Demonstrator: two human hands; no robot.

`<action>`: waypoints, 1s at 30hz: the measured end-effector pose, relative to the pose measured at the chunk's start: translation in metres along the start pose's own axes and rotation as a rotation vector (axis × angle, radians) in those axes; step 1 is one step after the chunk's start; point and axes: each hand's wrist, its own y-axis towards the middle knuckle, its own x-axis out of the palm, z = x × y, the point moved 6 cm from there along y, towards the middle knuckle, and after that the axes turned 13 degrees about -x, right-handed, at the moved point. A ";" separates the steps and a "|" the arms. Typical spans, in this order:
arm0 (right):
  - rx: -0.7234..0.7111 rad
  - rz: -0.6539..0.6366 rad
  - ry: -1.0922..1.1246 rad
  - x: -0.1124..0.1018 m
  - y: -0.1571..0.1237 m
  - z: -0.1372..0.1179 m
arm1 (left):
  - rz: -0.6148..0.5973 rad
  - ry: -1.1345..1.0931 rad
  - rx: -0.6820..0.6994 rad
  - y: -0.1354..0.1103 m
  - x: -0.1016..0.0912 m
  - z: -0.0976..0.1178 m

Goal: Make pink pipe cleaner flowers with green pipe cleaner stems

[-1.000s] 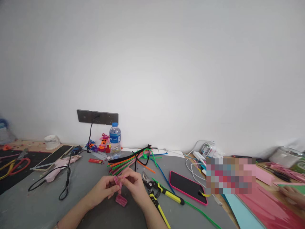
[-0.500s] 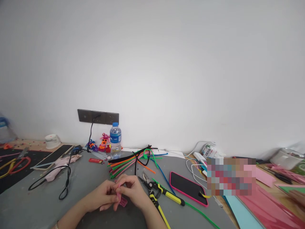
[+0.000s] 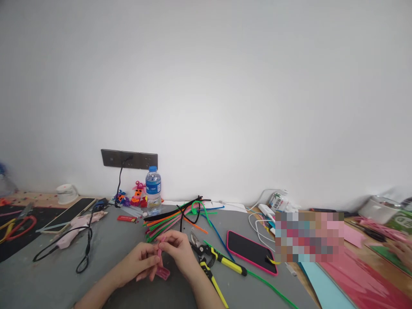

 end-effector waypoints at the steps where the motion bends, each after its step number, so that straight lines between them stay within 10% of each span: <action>1: 0.002 0.005 -0.004 0.000 0.000 0.001 | 0.018 0.020 0.007 0.001 -0.001 0.000; 18: -0.187 0.102 -0.172 -0.014 0.005 -0.009 | 0.287 0.206 0.047 -0.003 -0.009 0.012; 30: -0.069 0.059 -0.120 -0.007 0.003 -0.008 | 0.384 0.405 0.187 -0.011 -0.014 0.020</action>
